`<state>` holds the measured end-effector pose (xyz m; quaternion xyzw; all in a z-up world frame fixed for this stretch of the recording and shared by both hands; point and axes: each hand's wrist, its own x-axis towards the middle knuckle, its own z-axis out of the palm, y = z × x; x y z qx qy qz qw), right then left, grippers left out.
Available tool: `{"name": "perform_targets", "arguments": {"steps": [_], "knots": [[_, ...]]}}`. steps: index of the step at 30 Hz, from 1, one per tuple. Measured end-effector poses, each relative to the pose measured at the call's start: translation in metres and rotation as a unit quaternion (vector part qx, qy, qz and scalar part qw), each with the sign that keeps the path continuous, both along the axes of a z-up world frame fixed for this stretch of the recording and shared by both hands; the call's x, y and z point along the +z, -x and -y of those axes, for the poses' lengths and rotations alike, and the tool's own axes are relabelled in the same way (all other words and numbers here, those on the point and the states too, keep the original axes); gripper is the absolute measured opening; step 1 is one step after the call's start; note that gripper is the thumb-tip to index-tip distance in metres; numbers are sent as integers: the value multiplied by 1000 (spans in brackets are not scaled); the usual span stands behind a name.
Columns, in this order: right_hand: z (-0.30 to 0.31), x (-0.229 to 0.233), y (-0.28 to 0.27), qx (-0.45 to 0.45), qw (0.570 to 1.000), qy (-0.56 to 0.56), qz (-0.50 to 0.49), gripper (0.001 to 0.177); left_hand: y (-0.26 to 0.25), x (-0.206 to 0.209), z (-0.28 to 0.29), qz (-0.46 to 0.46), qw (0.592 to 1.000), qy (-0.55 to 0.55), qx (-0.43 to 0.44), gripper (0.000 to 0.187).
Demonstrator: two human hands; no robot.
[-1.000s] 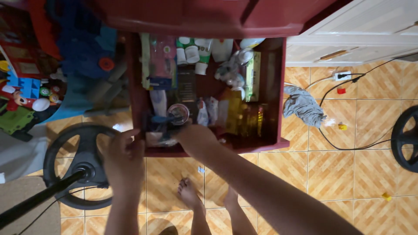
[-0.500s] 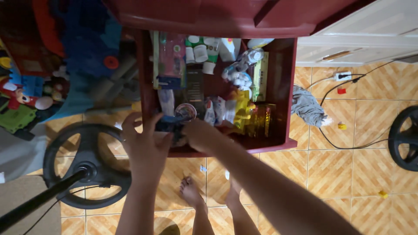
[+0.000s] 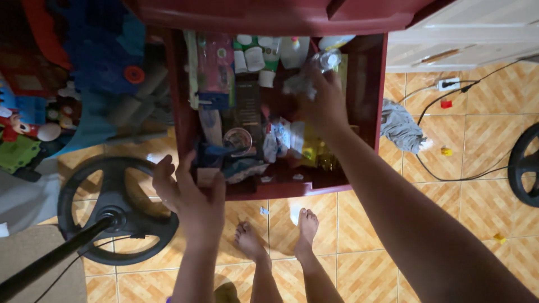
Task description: The person organizes various small packets and containers from the floor into an open red drawer. They pick up items one by one, including gold foil sachets and small boxes, and place them inside the drawer among other toiletries.
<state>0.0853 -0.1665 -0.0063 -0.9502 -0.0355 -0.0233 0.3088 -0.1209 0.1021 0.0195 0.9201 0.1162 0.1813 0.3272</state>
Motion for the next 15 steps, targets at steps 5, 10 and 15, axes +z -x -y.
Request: {"name": "perform_targets", "arguments": {"steps": [5, 10, 15], "knots": [[10, -12, -10, 67, 997, 44, -11, 54, 1, 15, 18, -19, 985, 167, 45, 56], [-15, -18, -32, 133, 953, 150, -228, 39, -1, 19, 35, 8, 998, 48, -29, 41], [-22, 3, -33, 10, 922, -190, -337, 47, -19, 13, 49, -1, 993, 93, -76, 33]]}}
